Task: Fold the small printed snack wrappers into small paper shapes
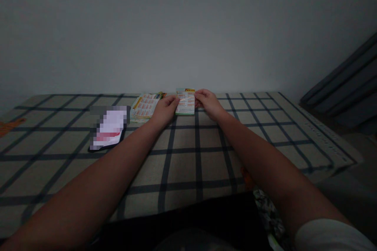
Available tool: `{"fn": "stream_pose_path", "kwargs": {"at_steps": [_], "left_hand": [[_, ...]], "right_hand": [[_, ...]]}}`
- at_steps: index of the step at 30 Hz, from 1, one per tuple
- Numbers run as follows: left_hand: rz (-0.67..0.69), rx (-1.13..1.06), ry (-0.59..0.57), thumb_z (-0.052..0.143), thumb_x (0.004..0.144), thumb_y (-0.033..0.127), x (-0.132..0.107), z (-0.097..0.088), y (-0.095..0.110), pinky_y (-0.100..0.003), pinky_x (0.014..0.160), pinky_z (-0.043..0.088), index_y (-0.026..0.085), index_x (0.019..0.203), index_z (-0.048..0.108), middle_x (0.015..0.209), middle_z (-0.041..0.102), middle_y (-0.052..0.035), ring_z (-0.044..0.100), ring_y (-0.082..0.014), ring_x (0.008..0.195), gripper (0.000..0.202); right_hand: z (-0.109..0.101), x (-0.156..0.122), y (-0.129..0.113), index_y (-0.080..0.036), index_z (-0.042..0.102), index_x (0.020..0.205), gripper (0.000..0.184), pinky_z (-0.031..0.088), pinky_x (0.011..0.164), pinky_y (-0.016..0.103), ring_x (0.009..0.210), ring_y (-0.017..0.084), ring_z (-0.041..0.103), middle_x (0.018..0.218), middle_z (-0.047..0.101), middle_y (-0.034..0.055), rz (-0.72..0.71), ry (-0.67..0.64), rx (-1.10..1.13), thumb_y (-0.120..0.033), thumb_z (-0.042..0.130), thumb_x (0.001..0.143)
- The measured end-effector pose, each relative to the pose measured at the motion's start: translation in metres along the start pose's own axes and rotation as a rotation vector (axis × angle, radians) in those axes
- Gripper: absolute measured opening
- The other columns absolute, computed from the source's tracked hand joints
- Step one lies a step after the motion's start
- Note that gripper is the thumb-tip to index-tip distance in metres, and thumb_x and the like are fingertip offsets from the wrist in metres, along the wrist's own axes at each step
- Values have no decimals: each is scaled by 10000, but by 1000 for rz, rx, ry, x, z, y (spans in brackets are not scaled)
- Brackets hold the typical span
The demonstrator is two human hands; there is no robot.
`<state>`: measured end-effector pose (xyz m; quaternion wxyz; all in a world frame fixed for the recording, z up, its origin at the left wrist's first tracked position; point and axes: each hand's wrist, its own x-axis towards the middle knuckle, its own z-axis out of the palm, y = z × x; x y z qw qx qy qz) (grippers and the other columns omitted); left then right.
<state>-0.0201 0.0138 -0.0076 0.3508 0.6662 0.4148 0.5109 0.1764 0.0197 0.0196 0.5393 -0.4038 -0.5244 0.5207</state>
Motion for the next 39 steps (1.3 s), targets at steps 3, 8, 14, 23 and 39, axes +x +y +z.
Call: {"fn": "stream_pose_path", "kwargs": {"at_steps": [3,8,14,23,39], "left_hand": [[17,8,-2,602,916,505,0,0,0,-412,877,570,171,1046,758,1015,786,-84,709,-249,906,391],[36,92,-22,577,929,462,-2,0,5,-382,859,559,172,1033,754,962,773,-58,692,-235,894,355],[40,93,-26,566,932,453,-3,1,7,-366,806,560,182,973,743,916,759,-43,683,-226,836,326],[65,129,5,567,943,430,-4,1,10,-350,786,561,172,997,758,916,769,-54,686,-222,834,326],[60,59,98,615,913,491,-2,0,10,-372,895,563,170,1057,777,1036,789,-70,710,-249,966,386]], "right_hand": [[-1,-1,0,-191,601,853,119,528,567,214,560,99,615,672,657,-22,0,-15,9,-165,586,969],[0,-1,-1,-191,592,820,153,520,564,213,564,99,613,664,646,-23,-19,7,-5,-180,566,970],[0,-1,-2,-202,562,789,165,501,536,198,536,93,599,632,632,-37,-35,24,-34,-189,567,953],[1,-2,-3,-193,576,749,238,441,500,172,503,75,555,589,595,-41,-60,47,-86,-182,532,983],[2,-5,-4,-193,593,848,116,494,543,184,550,79,588,656,638,-42,-44,-2,-132,-173,654,944]]}}
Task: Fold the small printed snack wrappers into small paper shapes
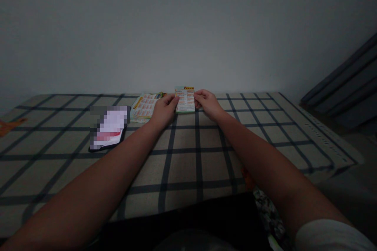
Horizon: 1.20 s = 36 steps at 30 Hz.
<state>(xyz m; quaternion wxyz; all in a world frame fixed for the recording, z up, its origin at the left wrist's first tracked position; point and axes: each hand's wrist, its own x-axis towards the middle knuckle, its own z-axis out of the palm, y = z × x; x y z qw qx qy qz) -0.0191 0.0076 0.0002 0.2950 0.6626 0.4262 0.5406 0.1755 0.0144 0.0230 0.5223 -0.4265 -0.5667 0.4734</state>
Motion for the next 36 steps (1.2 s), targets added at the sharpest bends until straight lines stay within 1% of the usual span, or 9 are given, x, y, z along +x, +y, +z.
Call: {"fn": "stream_pose_path", "kwargs": {"at_steps": [4,6,9,13,18,20,24,29,36], "left_hand": [[-50,-57,-9,642,886,557,0,0,0,-348,839,572,168,1060,781,1052,789,-83,709,-253,975,448],[-92,-87,-10,637,883,577,-1,1,2,-327,748,570,167,1052,781,1011,788,-84,706,-241,910,467],[-130,-88,-8,638,877,529,-1,1,4,-300,654,541,169,996,782,920,776,-68,683,-214,808,406],[-96,-33,16,638,873,440,-2,1,7,-311,710,536,173,904,772,844,752,-38,656,-195,774,300],[-93,-17,20,614,900,418,-2,0,8,-326,737,518,146,911,755,820,722,-32,632,-189,767,307],[-107,-33,18,622,892,429,-3,0,9,-317,694,505,145,915,751,810,716,-36,616,-182,732,313],[-156,-104,-7,654,849,522,-4,1,12,-294,578,461,172,909,756,738,691,-39,585,-178,642,369],[-158,-114,-53,649,841,544,-3,2,10,-286,534,430,178,823,762,627,655,-32,556,-170,568,384],[-143,-60,-20,659,844,528,-2,0,7,-270,529,444,171,874,786,638,680,-17,556,-155,546,380]], "right_hand": [[0,1,2,-196,591,849,112,476,527,172,536,75,577,624,624,-57,-17,25,27,-191,656,939],[-1,2,2,-196,589,843,114,467,522,170,529,74,573,613,620,-60,-23,35,35,-179,644,942],[-1,2,2,-195,589,831,125,464,527,171,524,70,568,618,625,-57,-26,47,37,-159,630,943],[0,2,1,-197,592,836,128,456,519,171,510,70,568,612,622,-58,-8,56,37,-141,613,949],[2,0,-2,-193,596,848,125,455,515,178,503,76,569,613,628,-53,2,53,49,-118,594,948],[1,0,-1,-192,601,848,120,460,520,179,507,75,568,614,627,-54,-9,62,49,-123,598,946],[0,3,2,-200,595,845,108,463,527,177,509,72,562,610,615,-63,-32,83,47,-167,620,944],[-2,5,4,-209,590,851,95,465,524,183,508,78,561,608,609,-64,-41,96,46,-176,622,935],[-2,4,3,-205,605,894,63,451,505,171,502,75,575,619,625,-57,-13,54,62,-218,604,956]]}}
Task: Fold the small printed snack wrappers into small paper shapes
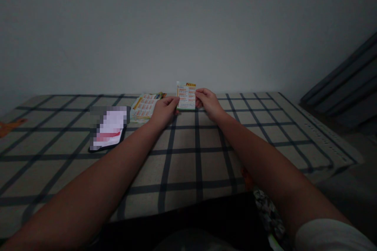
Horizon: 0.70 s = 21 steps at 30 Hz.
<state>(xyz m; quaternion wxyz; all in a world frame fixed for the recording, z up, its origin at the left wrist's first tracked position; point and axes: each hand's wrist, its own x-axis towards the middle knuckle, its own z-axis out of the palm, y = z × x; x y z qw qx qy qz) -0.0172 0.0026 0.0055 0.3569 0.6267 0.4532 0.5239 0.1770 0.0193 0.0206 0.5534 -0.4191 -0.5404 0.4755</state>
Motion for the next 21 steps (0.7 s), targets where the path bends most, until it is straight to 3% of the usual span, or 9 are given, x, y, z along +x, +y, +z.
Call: {"fn": "stream_pose_path", "kwargs": {"at_steps": [9,21], "left_hand": [[30,24,-22,653,857,567,1,0,-4,-265,500,384,184,884,776,622,639,-6,519,-147,532,403],[73,50,-31,658,870,548,2,-2,-5,-274,524,417,191,918,781,637,643,-2,543,-148,539,381]], "right_hand": [[0,0,0,-202,606,838,115,465,515,178,508,76,559,609,617,-56,-10,19,-19,-227,672,928],[-1,-1,0,-204,607,834,111,472,528,194,523,85,560,620,613,-46,-15,29,-27,-202,644,939]]}}
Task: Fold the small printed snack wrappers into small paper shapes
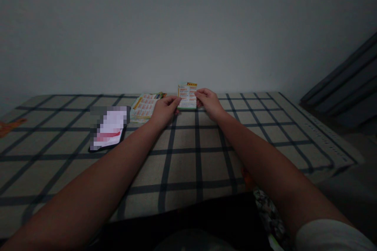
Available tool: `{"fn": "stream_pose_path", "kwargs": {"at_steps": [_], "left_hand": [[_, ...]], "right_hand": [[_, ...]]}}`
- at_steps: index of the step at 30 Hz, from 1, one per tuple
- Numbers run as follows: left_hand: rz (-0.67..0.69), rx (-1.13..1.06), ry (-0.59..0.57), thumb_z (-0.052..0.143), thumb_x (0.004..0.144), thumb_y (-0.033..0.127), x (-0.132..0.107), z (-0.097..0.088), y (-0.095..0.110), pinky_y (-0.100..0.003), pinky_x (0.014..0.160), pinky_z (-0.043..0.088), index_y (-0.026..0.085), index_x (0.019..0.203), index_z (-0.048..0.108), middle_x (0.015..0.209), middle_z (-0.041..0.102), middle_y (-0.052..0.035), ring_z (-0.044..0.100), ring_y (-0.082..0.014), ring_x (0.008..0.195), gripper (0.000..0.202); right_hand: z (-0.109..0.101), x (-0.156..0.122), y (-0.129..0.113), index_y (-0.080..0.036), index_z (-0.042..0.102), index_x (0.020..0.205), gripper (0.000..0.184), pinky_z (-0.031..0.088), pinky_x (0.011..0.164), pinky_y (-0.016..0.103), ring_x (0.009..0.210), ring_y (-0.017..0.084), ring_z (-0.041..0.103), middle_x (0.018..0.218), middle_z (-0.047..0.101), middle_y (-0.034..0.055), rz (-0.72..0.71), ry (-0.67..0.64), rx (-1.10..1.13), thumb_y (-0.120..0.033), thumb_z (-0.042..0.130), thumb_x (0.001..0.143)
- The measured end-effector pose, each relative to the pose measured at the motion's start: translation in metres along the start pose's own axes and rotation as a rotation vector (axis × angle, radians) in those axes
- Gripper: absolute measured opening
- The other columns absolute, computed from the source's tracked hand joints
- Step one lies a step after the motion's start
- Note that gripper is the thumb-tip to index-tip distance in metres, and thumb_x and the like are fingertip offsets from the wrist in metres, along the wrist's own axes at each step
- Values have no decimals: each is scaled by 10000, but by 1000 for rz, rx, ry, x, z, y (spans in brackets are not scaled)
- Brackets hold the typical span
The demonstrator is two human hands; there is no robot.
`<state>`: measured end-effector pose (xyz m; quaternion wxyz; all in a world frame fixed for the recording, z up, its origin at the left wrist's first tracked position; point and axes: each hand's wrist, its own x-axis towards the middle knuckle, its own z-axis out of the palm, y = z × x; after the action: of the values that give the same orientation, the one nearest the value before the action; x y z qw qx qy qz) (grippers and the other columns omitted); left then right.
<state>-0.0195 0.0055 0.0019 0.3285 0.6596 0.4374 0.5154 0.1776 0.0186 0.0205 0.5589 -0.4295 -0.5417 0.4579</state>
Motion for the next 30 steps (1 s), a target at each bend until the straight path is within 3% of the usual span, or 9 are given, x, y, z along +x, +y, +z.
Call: {"fn": "stream_pose_path", "kwargs": {"at_steps": [6,12,17,23,30], "left_hand": [[-51,-58,-4,690,833,619,0,1,2,-269,503,428,187,912,762,643,658,-7,543,-141,515,446],[-148,-162,-108,590,878,703,-3,6,0,-268,463,399,184,760,680,553,607,-27,520,-139,462,541],[-105,-74,-108,591,884,700,-5,4,4,-245,421,330,182,820,678,566,608,-10,488,-124,448,530],[-74,-65,-93,613,893,673,-1,4,-5,-240,435,359,182,817,671,582,597,-2,494,-119,457,500],[-145,-180,-215,630,869,699,-4,7,-5,-247,462,401,173,882,677,634,635,-20,521,-122,467,529]], "right_hand": [[0,1,0,-199,606,831,111,457,528,188,512,77,550,613,609,-55,-1,-1,7,-196,644,935],[1,0,-1,-193,595,803,130,442,516,191,497,77,524,591,594,-61,-16,8,29,-169,636,923],[0,2,1,-196,592,821,125,450,513,181,513,78,549,598,606,-59,-11,-11,18,-217,665,919],[0,2,3,-190,601,836,108,450,522,182,519,77,557,609,611,-53,-14,-5,14,-193,637,938],[-2,5,5,-192,586,824,122,433,522,186,526,75,536,616,596,-61,-32,1,18,-201,646,929]]}}
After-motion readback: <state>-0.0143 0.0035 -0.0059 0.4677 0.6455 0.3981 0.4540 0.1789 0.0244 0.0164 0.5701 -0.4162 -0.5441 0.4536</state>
